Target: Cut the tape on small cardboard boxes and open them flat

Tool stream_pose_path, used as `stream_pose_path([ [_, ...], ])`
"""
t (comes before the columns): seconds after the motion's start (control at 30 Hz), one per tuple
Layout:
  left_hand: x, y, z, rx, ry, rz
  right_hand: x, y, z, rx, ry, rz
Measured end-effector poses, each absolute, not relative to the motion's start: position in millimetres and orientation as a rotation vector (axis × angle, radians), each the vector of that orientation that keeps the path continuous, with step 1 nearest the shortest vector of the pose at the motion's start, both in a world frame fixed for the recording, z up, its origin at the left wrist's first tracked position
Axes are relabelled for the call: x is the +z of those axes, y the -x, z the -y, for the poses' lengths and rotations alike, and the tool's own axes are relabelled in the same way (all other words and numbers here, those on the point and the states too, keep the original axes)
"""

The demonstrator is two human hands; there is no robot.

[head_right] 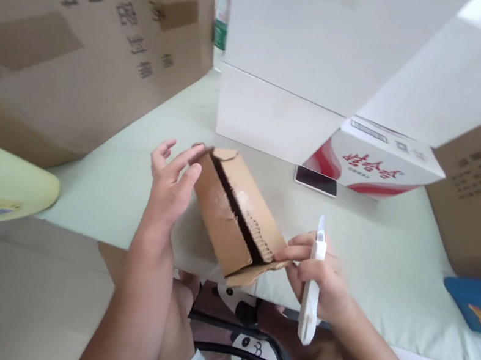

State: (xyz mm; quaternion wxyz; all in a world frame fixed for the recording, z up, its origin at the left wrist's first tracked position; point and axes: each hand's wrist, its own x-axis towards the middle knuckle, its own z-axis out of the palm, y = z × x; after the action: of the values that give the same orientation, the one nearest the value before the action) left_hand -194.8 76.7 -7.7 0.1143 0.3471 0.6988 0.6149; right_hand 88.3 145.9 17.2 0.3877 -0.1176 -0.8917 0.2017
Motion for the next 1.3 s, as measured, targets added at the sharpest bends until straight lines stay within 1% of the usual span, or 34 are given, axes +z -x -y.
stream_pose_path([
  [0.07,-7.4,179.2,-90.1,1.731,-1.238,-2.012,25.9,-108.7,-137.2,0.461,0.209,2.270],
  [0.13,-7.7,164.3,-102.2,1.663,-1.367,-1.975,32.4,-120.8,-134.1,0.484,0.162,2.279],
  [0.27,-8.0,141.6,-120.0,1.607,-1.445,-1.976,34.0,-129.6,-138.4,0.662,0.088,2.289],
  [0.4,-6.0,126.1,-133.9,1.596,-1.533,-1.926,23.4,-130.0,-143.2,0.856,-0.021,2.365],
  [0.57,-5.0,112.0,-145.2,1.563,-1.576,-1.819,10.4,-137.4,-146.2,0.974,0.077,2.326],
  [0.67,-4.3,107.7,-145.7,1.509,-1.561,-1.852,11.3,-143.4,-149.8,0.893,0.148,2.294],
  [0.9,-10.6,109.4,-142.7,1.402,-1.597,-1.935,17.7,-153.4,-157.9,0.545,0.301,2.110],
  [1.13,-13.4,111.0,-143.7,1.446,-1.519,-1.963,-1.3,-163.7,-162.1,0.301,0.680,1.881],
  [1.2,-9.4,105.7,-141.9,1.446,-1.485,-1.998,-2.6,-161.8,-163.3,0.281,0.728,1.840],
  [1.3,-2.4,94.5,-137.0,1.410,-1.422,-2.099,-0.4,-155.4,-165.2,0.336,0.665,1.844],
])
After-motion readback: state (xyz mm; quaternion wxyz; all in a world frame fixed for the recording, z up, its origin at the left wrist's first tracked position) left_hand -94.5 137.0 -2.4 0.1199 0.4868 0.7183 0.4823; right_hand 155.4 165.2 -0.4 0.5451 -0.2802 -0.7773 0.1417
